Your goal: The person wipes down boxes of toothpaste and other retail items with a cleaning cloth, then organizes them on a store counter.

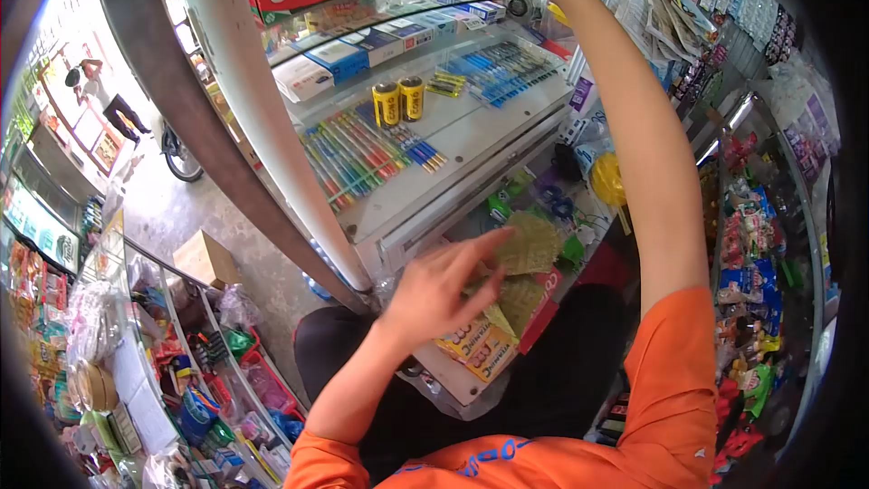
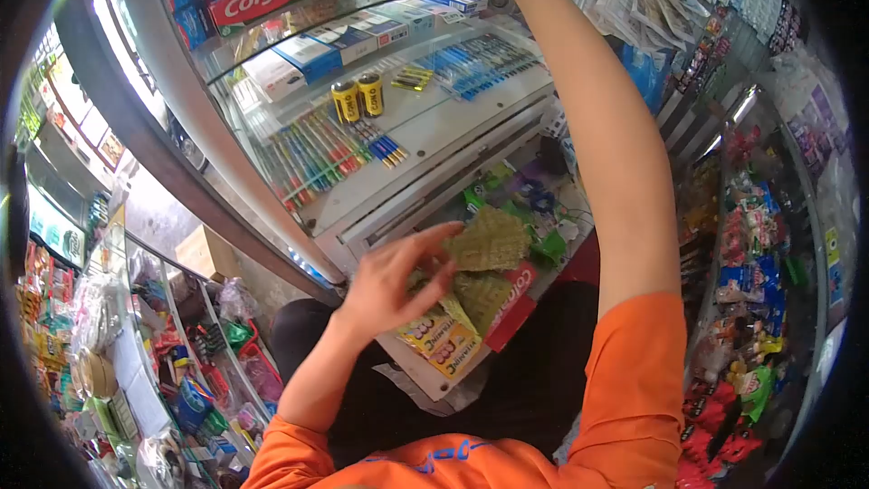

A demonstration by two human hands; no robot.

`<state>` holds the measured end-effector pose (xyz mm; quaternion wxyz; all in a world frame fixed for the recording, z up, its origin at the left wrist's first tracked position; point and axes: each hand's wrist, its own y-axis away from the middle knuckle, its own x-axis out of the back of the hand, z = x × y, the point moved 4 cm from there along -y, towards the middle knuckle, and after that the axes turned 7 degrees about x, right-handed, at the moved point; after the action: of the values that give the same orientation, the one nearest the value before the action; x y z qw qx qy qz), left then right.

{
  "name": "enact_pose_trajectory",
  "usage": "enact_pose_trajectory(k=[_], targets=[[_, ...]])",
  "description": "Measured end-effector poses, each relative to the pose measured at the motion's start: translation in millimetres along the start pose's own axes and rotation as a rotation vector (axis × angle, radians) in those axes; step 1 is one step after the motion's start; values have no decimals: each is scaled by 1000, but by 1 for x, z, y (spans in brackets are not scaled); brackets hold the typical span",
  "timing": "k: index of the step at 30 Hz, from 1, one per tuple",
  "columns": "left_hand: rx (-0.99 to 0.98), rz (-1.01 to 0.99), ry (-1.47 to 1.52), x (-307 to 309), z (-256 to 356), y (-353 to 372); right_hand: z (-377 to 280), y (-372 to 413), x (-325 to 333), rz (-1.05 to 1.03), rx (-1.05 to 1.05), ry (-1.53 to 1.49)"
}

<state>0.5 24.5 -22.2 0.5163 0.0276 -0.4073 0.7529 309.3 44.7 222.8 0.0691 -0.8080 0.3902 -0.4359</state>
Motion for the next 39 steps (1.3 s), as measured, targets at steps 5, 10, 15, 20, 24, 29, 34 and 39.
enact_pose_trajectory(k=[5, 10, 15, 20, 24, 29, 34, 39], targets=[[140, 92, -34, 15, -13, 0, -1, 151, 13, 90, 320, -165], [324, 182, -48, 24, -19, -4, 60, 291, -78, -294, 214, 100], [348, 160, -119, 14, -6, 5, 112, 290, -95, -536, 122, 206], [218, -4, -271, 2, 14, 40, 127, 284, -32, 210, 160, 205], [376, -195, -505, -26, 25, 56, 141, 289, -15, 401, -71, -101], [374, -237, -556, -61, 18, 51, 135, 291, -13, 569, -49, -352], [456, -236, -572, -52, 4, 40, 135, 294, -13, 473, -54, -305], [415, -216, -558, -50, -3, 44, 139, 292, -18, 419, -64, -335]])
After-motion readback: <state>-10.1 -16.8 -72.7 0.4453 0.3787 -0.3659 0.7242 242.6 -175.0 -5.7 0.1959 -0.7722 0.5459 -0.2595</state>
